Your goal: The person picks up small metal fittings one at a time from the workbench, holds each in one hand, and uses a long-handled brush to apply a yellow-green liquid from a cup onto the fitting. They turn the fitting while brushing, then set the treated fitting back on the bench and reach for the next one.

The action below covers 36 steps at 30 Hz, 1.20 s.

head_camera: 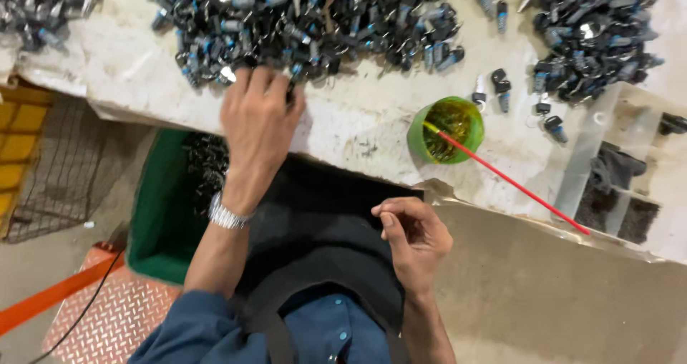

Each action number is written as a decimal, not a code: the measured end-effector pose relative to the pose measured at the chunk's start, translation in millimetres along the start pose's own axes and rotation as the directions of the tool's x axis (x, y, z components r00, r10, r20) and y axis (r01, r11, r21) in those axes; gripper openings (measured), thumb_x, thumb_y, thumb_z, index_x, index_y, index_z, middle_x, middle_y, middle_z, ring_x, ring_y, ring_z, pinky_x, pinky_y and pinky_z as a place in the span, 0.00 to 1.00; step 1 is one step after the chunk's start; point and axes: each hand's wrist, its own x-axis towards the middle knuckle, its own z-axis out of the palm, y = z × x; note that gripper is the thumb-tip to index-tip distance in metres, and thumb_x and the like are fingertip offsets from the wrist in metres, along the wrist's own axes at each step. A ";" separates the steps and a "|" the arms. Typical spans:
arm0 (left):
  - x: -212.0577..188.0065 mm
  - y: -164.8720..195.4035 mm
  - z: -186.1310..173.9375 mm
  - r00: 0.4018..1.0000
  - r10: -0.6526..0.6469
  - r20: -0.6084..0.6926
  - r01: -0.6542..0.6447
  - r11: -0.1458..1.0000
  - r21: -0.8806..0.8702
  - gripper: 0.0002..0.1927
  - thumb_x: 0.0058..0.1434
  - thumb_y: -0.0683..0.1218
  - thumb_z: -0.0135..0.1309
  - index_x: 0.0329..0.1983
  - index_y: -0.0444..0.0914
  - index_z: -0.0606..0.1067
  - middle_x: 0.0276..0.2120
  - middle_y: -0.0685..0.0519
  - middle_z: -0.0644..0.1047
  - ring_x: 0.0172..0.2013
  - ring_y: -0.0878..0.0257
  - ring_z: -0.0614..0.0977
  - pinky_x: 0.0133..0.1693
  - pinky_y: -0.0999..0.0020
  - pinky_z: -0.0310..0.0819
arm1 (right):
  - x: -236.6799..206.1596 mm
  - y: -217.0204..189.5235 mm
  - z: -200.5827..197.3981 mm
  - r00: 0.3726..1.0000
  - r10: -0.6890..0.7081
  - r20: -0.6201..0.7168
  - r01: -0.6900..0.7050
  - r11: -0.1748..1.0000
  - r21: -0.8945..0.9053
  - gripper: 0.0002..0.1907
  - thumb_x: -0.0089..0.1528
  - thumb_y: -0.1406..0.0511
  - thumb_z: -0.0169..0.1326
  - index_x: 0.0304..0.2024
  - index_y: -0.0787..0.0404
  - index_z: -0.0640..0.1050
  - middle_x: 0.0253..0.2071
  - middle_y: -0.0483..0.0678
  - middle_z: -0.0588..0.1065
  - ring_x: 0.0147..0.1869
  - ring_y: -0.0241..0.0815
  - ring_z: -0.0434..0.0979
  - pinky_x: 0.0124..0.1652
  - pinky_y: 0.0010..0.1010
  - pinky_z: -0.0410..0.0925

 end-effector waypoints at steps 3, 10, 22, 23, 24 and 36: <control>-22.5 4.4 -17.0 0.994 -0.109 -0.031 0.103 0.982 -0.161 0.09 0.60 0.40 0.66 0.42 0.36 0.80 0.40 0.50 0.79 0.42 0.53 0.80 0.45 0.60 0.75 | 4.6 3.6 -2.3 0.990 0.137 -0.045 -0.136 0.990 0.029 0.05 0.66 0.75 0.57 0.44 0.68 0.78 0.40 0.53 0.81 0.30 0.29 0.72 0.31 0.19 0.67; -64.8 60.9 -59.6 0.756 -0.181 0.629 0.637 -0.020 -0.771 0.16 0.60 0.36 0.60 0.51 0.35 0.79 0.42 0.51 0.81 0.42 0.67 0.81 0.42 0.74 0.77 | 13.6 7.2 5.4 0.997 0.052 0.051 -0.061 0.978 0.199 0.06 0.68 0.76 0.55 0.48 0.67 0.76 0.46 0.57 0.79 0.34 0.32 0.74 0.33 0.22 0.69; -85.1 87.4 -35.6 0.481 0.105 0.870 0.849 -0.301 -0.433 0.13 0.64 0.39 0.59 0.51 0.32 0.79 0.36 0.50 0.84 0.35 0.67 0.84 0.38 0.71 0.81 | 3.9 1.4 4.2 0.979 -0.148 -0.140 0.139 0.988 -0.072 0.06 0.66 0.76 0.60 0.45 0.67 0.78 0.49 0.57 0.78 0.34 0.31 0.76 0.32 0.17 0.71; -87.6 87.6 -33.5 0.473 0.150 0.868 0.834 -0.394 -0.387 0.13 0.66 0.40 0.58 0.51 0.30 0.79 0.35 0.49 0.83 0.34 0.66 0.84 0.37 0.71 0.80 | 4.1 2.7 4.5 0.974 -0.179 -0.137 0.166 0.981 -0.103 0.06 0.66 0.76 0.61 0.45 0.67 0.78 0.48 0.57 0.78 0.34 0.31 0.76 0.31 0.17 0.70; -89.7 87.3 -31.5 0.467 0.198 0.862 0.812 -0.481 -0.330 0.12 0.68 0.40 0.57 0.52 0.28 0.79 0.34 0.49 0.83 0.33 0.66 0.83 0.35 0.71 0.79 | 4.5 2.8 4.5 0.969 -0.209 -0.135 0.190 0.972 -0.138 0.07 0.65 0.76 0.62 0.44 0.66 0.78 0.48 0.57 0.79 0.34 0.31 0.77 0.30 0.16 0.69; -94.6 84.4 -31.5 0.492 0.109 0.864 0.861 -0.210 -0.463 0.13 0.64 0.41 0.60 0.48 0.30 0.82 0.30 0.50 0.83 0.30 0.71 0.81 0.29 0.76 0.72 | 0.8 -16.8 -9.8 0.990 -0.130 -0.046 0.109 0.945 -0.308 0.11 0.59 0.79 0.65 0.41 0.67 0.79 0.42 0.55 0.80 0.39 0.36 0.79 0.35 0.22 0.70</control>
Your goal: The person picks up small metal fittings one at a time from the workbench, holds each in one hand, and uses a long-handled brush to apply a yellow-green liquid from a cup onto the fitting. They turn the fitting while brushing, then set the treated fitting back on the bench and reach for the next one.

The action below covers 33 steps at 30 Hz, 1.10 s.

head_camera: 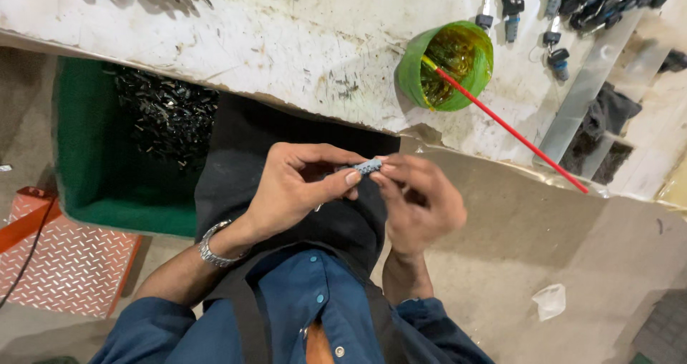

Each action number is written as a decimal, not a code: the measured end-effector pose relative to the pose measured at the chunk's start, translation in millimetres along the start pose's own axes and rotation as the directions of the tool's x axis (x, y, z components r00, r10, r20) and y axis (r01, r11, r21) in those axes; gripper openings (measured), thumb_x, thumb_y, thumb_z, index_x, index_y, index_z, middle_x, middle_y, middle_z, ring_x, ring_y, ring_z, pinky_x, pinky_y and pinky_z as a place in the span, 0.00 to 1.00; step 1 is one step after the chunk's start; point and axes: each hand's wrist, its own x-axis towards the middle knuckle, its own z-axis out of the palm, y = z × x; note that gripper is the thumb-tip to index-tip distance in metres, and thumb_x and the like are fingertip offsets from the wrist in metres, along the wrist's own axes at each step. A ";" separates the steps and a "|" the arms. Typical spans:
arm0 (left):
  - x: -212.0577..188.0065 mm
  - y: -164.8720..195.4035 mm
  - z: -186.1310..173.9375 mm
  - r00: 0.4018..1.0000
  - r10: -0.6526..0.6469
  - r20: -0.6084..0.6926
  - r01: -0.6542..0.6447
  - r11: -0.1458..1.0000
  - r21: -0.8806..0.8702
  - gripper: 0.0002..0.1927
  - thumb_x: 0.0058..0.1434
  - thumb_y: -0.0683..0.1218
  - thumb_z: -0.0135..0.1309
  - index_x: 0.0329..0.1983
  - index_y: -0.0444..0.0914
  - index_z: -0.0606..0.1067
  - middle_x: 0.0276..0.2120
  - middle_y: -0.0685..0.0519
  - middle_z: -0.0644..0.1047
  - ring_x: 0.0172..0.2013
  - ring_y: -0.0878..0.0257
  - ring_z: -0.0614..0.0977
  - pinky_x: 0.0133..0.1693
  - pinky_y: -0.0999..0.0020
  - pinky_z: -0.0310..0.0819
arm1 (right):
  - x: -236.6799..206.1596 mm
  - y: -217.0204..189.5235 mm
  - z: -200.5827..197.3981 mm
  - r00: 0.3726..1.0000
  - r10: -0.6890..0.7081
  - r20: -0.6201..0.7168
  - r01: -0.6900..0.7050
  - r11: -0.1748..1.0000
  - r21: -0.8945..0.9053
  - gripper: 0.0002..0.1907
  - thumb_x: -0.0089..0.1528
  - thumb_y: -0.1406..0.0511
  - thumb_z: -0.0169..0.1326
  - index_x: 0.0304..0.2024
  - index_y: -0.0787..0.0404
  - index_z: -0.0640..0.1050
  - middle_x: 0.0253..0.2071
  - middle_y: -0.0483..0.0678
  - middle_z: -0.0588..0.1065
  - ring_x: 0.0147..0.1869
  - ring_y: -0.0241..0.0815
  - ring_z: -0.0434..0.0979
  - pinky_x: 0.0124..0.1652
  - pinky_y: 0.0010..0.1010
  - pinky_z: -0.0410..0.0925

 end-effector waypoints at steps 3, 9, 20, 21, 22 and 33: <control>-1.4 -2.1 -5.1 0.998 0.040 0.049 -0.043 0.996 0.078 0.12 0.65 0.42 0.59 0.47 0.29 0.82 0.32 0.51 0.83 0.33 0.71 0.81 0.35 0.76 0.75 | -1.7 14.8 -6.1 0.981 0.175 0.077 -0.190 0.945 0.265 0.12 0.60 0.79 0.65 0.42 0.66 0.77 0.40 0.52 0.78 0.38 0.36 0.76 0.38 0.25 0.68; 10.5 -6.4 -9.8 0.999 0.047 -0.009 -0.047 0.998 -0.050 0.11 0.67 0.41 0.54 0.45 0.27 0.80 0.31 0.48 0.83 0.33 0.66 0.82 0.38 0.73 0.74 | 32.8 30.4 -38.4 0.899 0.270 -0.345 -0.106 0.898 0.426 0.10 0.67 0.71 0.56 0.52 0.62 0.77 0.34 0.51 0.78 0.23 0.25 0.64 0.22 0.17 0.56; 13.1 -0.4 -7.6 0.993 0.112 -0.037 -0.113 0.994 -0.015 0.12 0.70 0.41 0.48 0.45 0.27 0.79 0.31 0.48 0.83 0.34 0.66 0.83 0.38 0.74 0.74 | 39.8 7.1 -68.1 0.816 -0.200 -0.543 0.210 0.977 -0.045 0.18 0.76 0.60 0.47 0.47 0.72 0.74 0.35 0.63 0.77 0.23 0.36 0.68 0.23 0.22 0.59; 14.1 0.3 -8.5 0.991 0.123 -0.047 -0.124 0.992 -0.016 0.13 0.71 0.42 0.48 0.45 0.27 0.79 0.31 0.48 0.83 0.34 0.66 0.83 0.39 0.74 0.74 | 39.9 8.4 -69.9 0.817 -0.231 -0.527 0.227 0.971 -0.074 0.18 0.76 0.59 0.47 0.48 0.72 0.73 0.35 0.64 0.77 0.22 0.37 0.68 0.22 0.22 0.60; 15.3 0.9 -8.8 0.991 0.128 -0.050 -0.129 0.991 -0.017 0.13 0.71 0.42 0.48 0.46 0.27 0.79 0.31 0.48 0.83 0.34 0.67 0.82 0.39 0.74 0.74 | 39.9 9.0 -71.7 0.815 -0.262 -0.517 0.240 0.965 -0.109 0.19 0.77 0.59 0.48 0.48 0.73 0.73 0.36 0.66 0.77 0.22 0.38 0.68 0.22 0.23 0.60; 13.3 -2.0 -9.2 0.990 0.132 0.053 -0.132 0.991 -0.007 0.12 0.70 0.43 0.51 0.48 0.29 0.79 0.32 0.50 0.83 0.35 0.68 0.83 0.40 0.75 0.76 | 104.1 -37.3 -114.1 0.929 -0.369 -0.024 0.334 0.865 -0.376 0.19 0.81 0.59 0.50 0.48 0.72 0.73 0.25 0.52 0.72 0.27 0.39 0.75 0.28 0.25 0.64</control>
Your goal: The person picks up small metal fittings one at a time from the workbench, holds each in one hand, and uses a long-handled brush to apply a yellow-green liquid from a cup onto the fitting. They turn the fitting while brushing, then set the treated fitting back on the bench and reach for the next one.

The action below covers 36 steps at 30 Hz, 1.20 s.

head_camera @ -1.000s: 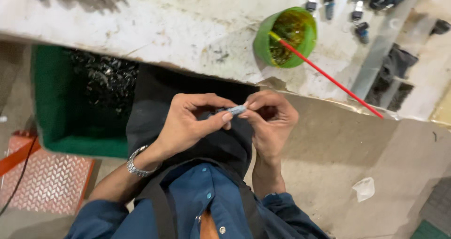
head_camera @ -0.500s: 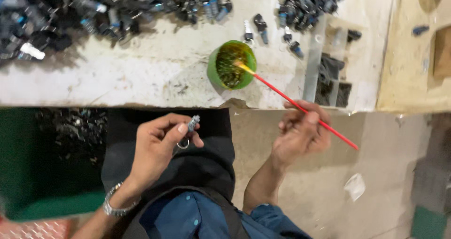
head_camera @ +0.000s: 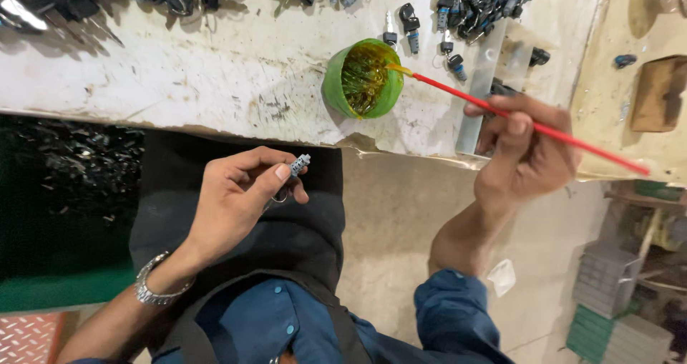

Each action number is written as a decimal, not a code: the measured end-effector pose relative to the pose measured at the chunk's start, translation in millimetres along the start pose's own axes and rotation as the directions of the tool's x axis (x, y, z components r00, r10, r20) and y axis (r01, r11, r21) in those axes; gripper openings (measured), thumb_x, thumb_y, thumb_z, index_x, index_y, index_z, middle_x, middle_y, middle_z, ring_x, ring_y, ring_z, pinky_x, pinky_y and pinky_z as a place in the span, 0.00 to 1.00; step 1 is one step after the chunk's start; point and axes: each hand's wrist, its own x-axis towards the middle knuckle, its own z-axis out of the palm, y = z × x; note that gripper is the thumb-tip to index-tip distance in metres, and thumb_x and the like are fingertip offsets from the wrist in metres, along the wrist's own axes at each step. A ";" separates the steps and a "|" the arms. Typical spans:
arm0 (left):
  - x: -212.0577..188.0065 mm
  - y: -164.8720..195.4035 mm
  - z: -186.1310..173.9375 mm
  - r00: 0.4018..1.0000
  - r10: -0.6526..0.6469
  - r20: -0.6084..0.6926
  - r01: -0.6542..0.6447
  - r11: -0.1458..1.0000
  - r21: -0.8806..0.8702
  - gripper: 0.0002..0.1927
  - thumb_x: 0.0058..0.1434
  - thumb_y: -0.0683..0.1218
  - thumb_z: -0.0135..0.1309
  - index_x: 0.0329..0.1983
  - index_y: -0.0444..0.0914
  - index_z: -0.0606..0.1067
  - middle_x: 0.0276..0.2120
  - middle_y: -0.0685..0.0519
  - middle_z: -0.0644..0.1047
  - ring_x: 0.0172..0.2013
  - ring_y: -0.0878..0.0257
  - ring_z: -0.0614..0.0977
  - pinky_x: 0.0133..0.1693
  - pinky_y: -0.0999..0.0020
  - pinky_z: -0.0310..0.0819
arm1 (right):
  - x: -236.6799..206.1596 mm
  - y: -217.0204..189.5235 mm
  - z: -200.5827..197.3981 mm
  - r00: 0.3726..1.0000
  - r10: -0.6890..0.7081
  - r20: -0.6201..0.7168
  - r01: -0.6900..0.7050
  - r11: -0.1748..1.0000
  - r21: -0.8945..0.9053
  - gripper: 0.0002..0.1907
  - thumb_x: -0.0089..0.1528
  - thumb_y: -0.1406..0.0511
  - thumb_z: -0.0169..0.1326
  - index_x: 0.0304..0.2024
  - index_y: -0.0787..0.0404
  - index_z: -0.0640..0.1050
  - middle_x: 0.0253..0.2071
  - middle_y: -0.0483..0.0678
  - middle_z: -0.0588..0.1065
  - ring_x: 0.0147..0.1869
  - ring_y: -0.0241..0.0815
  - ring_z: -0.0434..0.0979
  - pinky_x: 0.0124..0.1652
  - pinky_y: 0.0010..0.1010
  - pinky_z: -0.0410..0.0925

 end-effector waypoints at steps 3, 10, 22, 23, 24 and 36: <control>-3.1 -3.0 0.0 1.000 -0.008 -0.016 0.007 0.999 -0.042 0.12 0.70 0.42 0.51 0.48 0.29 0.79 0.32 0.51 0.83 0.35 0.68 0.83 0.38 0.76 0.75 | 25.6 -12.9 0.8 0.986 -0.035 0.165 0.047 0.997 -0.069 0.20 0.81 0.59 0.51 0.46 0.72 0.75 0.29 0.54 0.75 0.29 0.37 0.76 0.27 0.23 0.64; -9.4 -8.7 -1.1 0.999 0.002 -0.038 -0.005 0.997 -0.075 0.12 0.71 0.42 0.52 0.49 0.29 0.80 0.31 0.51 0.83 0.33 0.71 0.80 0.35 0.77 0.72 | 53.7 -33.3 -0.8 0.938 -0.098 0.333 0.205 0.931 -0.304 0.18 0.81 0.60 0.50 0.44 0.69 0.77 0.33 0.51 0.81 0.26 0.31 0.70 0.27 0.20 0.59; -0.1 -0.8 5.2 0.999 -0.033 0.021 0.036 0.992 -0.120 0.13 0.70 0.44 0.50 0.46 0.30 0.79 0.31 0.51 0.83 0.32 0.69 0.84 0.37 0.75 0.78 | 8.9 15.2 -12.2 0.937 0.342 -0.072 -0.265 0.830 0.491 0.18 0.78 0.59 0.53 0.40 0.67 0.71 0.25 0.55 0.72 0.17 0.38 0.63 0.17 0.24 0.54; 1.7 -1.2 8.1 0.999 -0.034 0.037 0.040 0.986 -0.160 0.13 0.71 0.44 0.50 0.46 0.29 0.79 0.31 0.51 0.83 0.33 0.69 0.84 0.37 0.74 0.78 | -4.2 15.4 -6.5 0.904 0.422 -0.075 -0.304 0.754 0.583 0.18 0.79 0.58 0.52 0.42 0.66 0.71 0.25 0.54 0.72 0.18 0.38 0.63 0.18 0.24 0.54; 3.6 -2.1 11.2 0.998 -0.033 0.048 0.042 0.979 -0.198 0.13 0.72 0.44 0.50 0.47 0.29 0.79 0.31 0.50 0.83 0.33 0.69 0.83 0.38 0.74 0.78 | -19.9 15.2 1.9 0.875 0.481 -0.056 -0.343 0.696 0.631 0.18 0.78 0.56 0.52 0.42 0.65 0.71 0.25 0.53 0.72 0.17 0.36 0.62 0.19 0.24 0.55; 6.4 3.2 15.9 0.999 -0.042 0.015 0.045 0.956 -0.288 0.15 0.74 0.46 0.49 0.49 0.28 0.79 0.33 0.49 0.82 0.34 0.67 0.82 0.38 0.72 0.75 | -117.9 6.4 64.1 0.634 0.771 0.058 -0.428 0.288 0.857 0.14 0.73 0.57 0.48 0.44 0.61 0.73 0.32 0.53 0.77 0.18 0.36 0.61 0.18 0.22 0.53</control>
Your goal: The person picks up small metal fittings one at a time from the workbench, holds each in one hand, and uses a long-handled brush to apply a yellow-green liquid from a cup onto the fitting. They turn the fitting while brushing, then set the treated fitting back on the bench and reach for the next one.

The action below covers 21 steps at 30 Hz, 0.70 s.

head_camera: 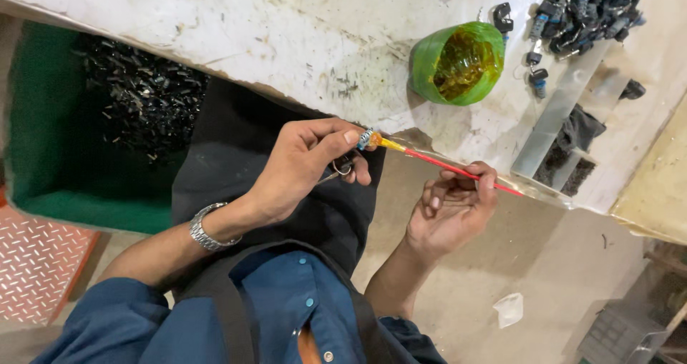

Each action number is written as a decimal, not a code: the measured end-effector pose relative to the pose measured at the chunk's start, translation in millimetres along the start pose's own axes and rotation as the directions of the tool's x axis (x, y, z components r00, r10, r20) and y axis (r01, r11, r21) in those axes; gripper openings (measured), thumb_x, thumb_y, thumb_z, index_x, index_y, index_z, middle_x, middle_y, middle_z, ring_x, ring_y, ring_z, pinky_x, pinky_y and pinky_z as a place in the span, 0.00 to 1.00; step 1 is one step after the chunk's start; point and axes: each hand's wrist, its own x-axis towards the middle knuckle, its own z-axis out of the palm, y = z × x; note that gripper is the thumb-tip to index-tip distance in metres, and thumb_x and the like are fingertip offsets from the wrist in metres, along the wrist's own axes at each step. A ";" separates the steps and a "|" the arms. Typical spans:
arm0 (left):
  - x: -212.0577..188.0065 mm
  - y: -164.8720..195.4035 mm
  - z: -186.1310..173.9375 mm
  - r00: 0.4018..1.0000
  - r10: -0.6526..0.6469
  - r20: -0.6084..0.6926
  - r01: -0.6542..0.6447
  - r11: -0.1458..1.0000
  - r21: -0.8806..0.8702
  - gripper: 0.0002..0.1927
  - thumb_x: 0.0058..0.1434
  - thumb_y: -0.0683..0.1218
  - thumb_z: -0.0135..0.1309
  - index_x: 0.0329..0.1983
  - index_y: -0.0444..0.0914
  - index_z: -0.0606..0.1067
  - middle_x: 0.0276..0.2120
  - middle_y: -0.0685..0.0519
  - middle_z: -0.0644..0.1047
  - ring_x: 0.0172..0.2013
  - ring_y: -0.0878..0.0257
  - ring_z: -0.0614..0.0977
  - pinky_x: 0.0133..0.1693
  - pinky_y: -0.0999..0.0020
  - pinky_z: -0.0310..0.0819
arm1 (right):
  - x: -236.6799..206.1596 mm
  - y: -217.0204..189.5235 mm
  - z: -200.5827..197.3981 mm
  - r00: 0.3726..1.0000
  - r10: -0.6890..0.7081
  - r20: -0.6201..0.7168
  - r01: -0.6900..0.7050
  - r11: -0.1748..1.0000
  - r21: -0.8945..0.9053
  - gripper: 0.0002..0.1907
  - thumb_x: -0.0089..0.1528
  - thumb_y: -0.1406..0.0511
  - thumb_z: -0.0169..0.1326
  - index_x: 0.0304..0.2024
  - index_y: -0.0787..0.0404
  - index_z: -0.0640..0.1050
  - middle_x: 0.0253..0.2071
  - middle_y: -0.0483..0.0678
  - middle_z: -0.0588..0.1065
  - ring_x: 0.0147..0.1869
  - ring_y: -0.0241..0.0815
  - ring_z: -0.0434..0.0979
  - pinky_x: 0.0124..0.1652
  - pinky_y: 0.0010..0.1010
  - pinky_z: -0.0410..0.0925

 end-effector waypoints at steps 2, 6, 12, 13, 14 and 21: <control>0.1 -0.9 1.0 1.000 0.003 -0.007 -0.002 1.000 0.004 0.15 0.74 0.46 0.49 0.48 0.28 0.79 0.32 0.49 0.82 0.34 0.68 0.82 0.38 0.72 0.75 | -0.2 1.8 -2.3 1.000 -0.018 0.000 0.018 0.999 -0.035 0.14 0.72 0.57 0.48 0.43 0.61 0.73 0.32 0.53 0.77 0.18 0.36 0.62 0.17 0.23 0.53; -1.5 -3.2 3.7 0.999 0.052 -0.010 -0.051 0.996 0.076 0.15 0.74 0.46 0.50 0.48 0.28 0.79 0.32 0.49 0.83 0.34 0.70 0.81 0.38 0.74 0.74 | 5.1 -1.8 -4.5 0.996 -0.093 0.017 0.094 0.993 -0.074 0.14 0.72 0.58 0.47 0.44 0.63 0.73 0.32 0.53 0.76 0.22 0.39 0.65 0.20 0.24 0.55; -4.9 -2.7 5.2 0.996 0.063 -0.057 -0.054 0.987 0.152 0.14 0.72 0.45 0.52 0.51 0.29 0.79 0.30 0.50 0.83 0.30 0.74 0.75 0.31 0.78 0.67 | -1.5 -0.5 -4.2 0.978 -0.207 0.007 0.207 0.977 -0.056 0.16 0.72 0.57 0.47 0.42 0.63 0.73 0.32 0.51 0.75 0.20 0.38 0.64 0.20 0.25 0.55; -4.9 -3.4 5.1 0.996 0.076 -0.050 -0.067 0.985 0.158 0.14 0.72 0.45 0.51 0.51 0.30 0.79 0.31 0.50 0.83 0.30 0.74 0.75 0.32 0.78 0.68 | -2.0 2.7 -4.2 0.976 -0.208 0.059 0.214 0.971 -0.111 0.16 0.72 0.56 0.48 0.42 0.62 0.73 0.30 0.51 0.74 0.19 0.37 0.64 0.18 0.25 0.55; -4.9 -5.1 5.2 0.996 0.074 -0.050 -0.066 0.986 0.156 0.14 0.72 0.45 0.52 0.51 0.29 0.79 0.31 0.50 0.83 0.31 0.74 0.76 0.32 0.78 0.68 | -1.7 3.8 -5.4 0.973 -0.205 0.110 0.221 0.961 -0.168 0.16 0.71 0.55 0.48 0.41 0.61 0.73 0.27 0.50 0.74 0.17 0.37 0.64 0.17 0.25 0.55; -29.7 4.2 -16.1 0.963 0.203 -0.178 -0.156 0.956 0.250 0.10 0.71 0.42 0.52 0.49 0.31 0.79 0.32 0.50 0.82 0.33 0.67 0.82 0.37 0.74 0.76 | 40.1 -20.9 -18.1 0.849 -0.527 -0.037 0.521 0.847 -0.103 0.21 0.76 0.54 0.45 0.48 0.67 0.73 0.30 0.57 0.74 0.20 0.42 0.65 0.19 0.28 0.56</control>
